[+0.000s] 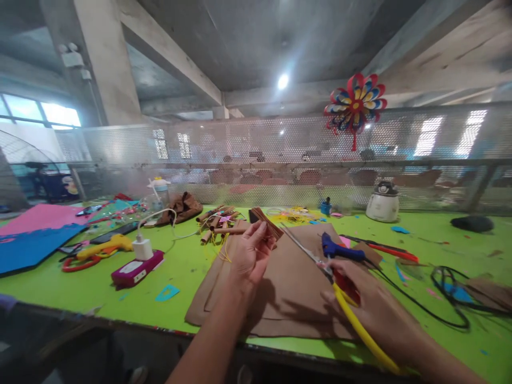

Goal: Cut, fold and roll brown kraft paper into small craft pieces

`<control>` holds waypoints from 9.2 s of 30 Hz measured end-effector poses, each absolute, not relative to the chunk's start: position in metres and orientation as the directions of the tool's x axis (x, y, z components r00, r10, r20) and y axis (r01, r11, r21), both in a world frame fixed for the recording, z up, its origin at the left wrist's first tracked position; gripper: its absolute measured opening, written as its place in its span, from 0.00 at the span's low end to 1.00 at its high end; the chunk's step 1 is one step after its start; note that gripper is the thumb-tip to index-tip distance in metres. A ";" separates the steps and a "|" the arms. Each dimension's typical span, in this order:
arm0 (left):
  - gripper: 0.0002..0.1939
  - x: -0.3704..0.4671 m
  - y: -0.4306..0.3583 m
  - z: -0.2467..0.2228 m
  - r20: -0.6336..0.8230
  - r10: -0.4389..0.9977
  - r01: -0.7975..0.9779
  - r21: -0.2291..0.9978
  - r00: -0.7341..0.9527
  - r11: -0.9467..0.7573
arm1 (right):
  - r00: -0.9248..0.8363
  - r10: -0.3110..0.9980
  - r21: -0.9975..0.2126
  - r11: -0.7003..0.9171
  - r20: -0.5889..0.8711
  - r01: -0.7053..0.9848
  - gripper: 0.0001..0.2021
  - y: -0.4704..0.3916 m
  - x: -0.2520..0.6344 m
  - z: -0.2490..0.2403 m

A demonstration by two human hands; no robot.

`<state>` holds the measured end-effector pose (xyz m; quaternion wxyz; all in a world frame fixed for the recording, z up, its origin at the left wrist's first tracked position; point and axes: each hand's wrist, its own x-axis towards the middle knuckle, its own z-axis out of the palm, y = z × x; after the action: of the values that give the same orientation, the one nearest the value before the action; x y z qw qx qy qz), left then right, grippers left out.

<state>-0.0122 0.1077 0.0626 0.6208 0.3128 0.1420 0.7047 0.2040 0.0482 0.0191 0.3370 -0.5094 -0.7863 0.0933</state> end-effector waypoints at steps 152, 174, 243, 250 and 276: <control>0.11 0.015 0.090 0.050 0.345 0.934 -0.679 0.708 0.093 -0.194 | -0.130 0.687 -0.400 0.555 0.715 0.729 0.18 0.049 0.174 -0.012; 0.09 0.016 0.090 0.045 0.407 0.901 -0.621 0.748 0.148 -0.236 | -0.094 0.725 -0.469 0.532 0.682 0.704 0.19 0.049 0.176 -0.017; 0.15 0.018 0.098 0.041 0.180 0.936 -0.435 0.900 0.302 -0.033 | -0.310 0.849 -0.314 0.462 0.428 0.830 0.13 0.081 0.174 0.046; 0.11 0.019 0.098 0.039 0.237 0.918 -0.282 0.948 0.318 -0.147 | -0.239 0.907 -0.887 0.399 0.346 0.233 0.18 0.097 0.188 0.065; 0.13 0.024 0.108 0.030 0.075 0.981 -0.031 0.997 0.181 -0.071 | -0.187 0.940 -0.948 0.249 0.286 -0.198 0.18 0.142 0.205 0.032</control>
<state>0.0243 0.1077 0.0296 0.5309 0.5555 0.4275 0.4762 0.2053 0.1419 0.0317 0.5481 -0.3257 -0.5694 0.5189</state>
